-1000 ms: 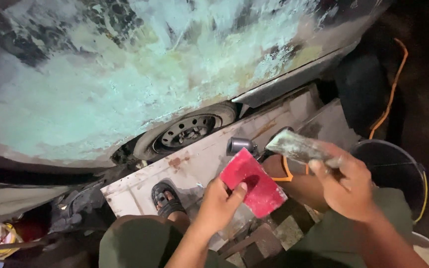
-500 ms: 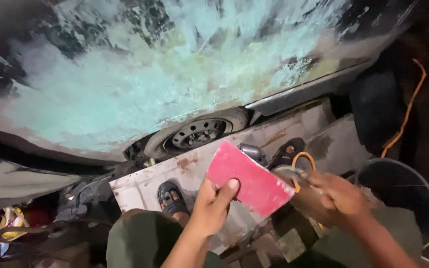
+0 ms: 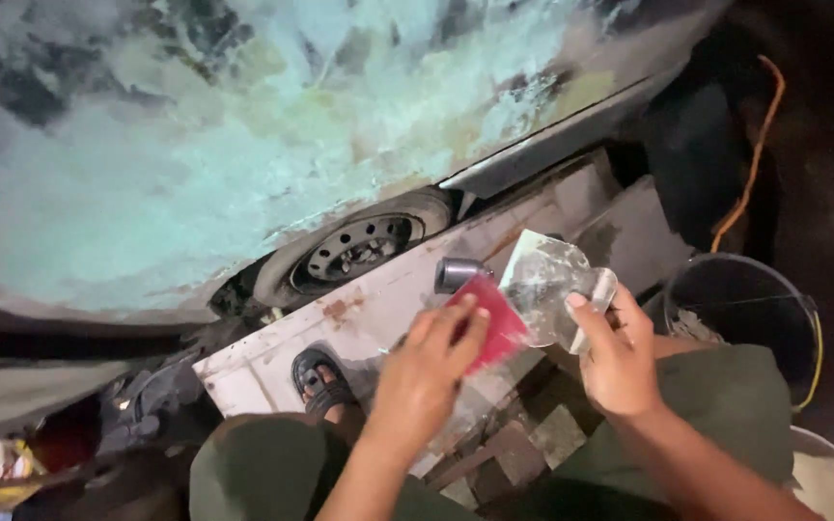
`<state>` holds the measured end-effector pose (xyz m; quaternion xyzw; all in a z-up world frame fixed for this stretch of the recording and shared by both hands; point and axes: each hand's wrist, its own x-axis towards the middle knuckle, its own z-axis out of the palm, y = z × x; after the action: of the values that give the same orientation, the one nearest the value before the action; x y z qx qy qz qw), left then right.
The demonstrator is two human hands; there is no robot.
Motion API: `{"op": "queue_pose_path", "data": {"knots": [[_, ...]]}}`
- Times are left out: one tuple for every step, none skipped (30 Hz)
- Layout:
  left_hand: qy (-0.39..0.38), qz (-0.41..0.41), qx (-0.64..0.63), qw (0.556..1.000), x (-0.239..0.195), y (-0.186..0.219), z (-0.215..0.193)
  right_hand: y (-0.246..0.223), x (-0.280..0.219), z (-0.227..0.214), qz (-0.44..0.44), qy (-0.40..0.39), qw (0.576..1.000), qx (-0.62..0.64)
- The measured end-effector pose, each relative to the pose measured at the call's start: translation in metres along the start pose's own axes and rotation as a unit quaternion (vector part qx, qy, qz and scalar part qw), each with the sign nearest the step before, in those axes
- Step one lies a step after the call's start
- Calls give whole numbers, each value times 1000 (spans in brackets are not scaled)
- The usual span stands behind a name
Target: The person applies a light-colored body filler to a car's side panel using a red plastic spreader and a metal scraper. They repeatedly scrape excess filler from the spreader onto the metal tool and smooth the surface on the vehicle.
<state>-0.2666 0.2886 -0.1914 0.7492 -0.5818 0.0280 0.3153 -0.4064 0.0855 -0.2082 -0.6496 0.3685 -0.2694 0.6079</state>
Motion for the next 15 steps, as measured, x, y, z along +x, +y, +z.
{"op": "queue_pose_path", "data": {"knots": [[28, 1, 33, 999, 5, -5, -5, -13, -4, 1, -40, -26, 999, -13], [56, 1, 66, 996, 10, -10, -10, -26, -8, 3, -79, -52, 995, -26], [57, -2, 67, 996, 4, -21, -6, -38, -11, -2, -79, -56, 995, -27], [9, -4, 108, 994, -3, -32, -3, -49, -14, -7, -122, -70, 989, -43], [-36, -5, 149, 988, -7, -44, 1, -62, -15, -11, -167, -83, 981, -60], [-33, -7, 151, 988, -9, -50, 8, -58, -13, -21, -171, -86, 980, -60], [-50, -11, 175, 983, -13, -55, 14, -53, -12, -31, -210, -45, 970, -110], [-68, -15, 198, 978, -16, -61, 20, -48, -11, -41, -248, -2, 955, -160], [-68, -17, 200, 977, -12, -52, 8, -60, -13, -42, -249, -4, 956, -158], [-37, 0, 138, 990, -9, -42, -4, -72, -14, -44, -269, -12, 943, -194], [-8, 20, 74, 997, -5, -32, -16, -84, -17, -45, -287, -18, 929, -231], [-9, 20, 75, 997, -7, -30, -18, -88, -11, -42, -286, -17, 930, -230], [-15, 20, 61, 998, -9, -28, -19, -93, -5, -39, -385, -123, 894, -195], [-20, 20, 48, 998, -11, -26, -20, -98, 1, -37, -474, -225, 837, -155], [-19, 20, 48, 998, -11, -21, -21, -96, 2, -31, -474, -226, 837, -155]]}}
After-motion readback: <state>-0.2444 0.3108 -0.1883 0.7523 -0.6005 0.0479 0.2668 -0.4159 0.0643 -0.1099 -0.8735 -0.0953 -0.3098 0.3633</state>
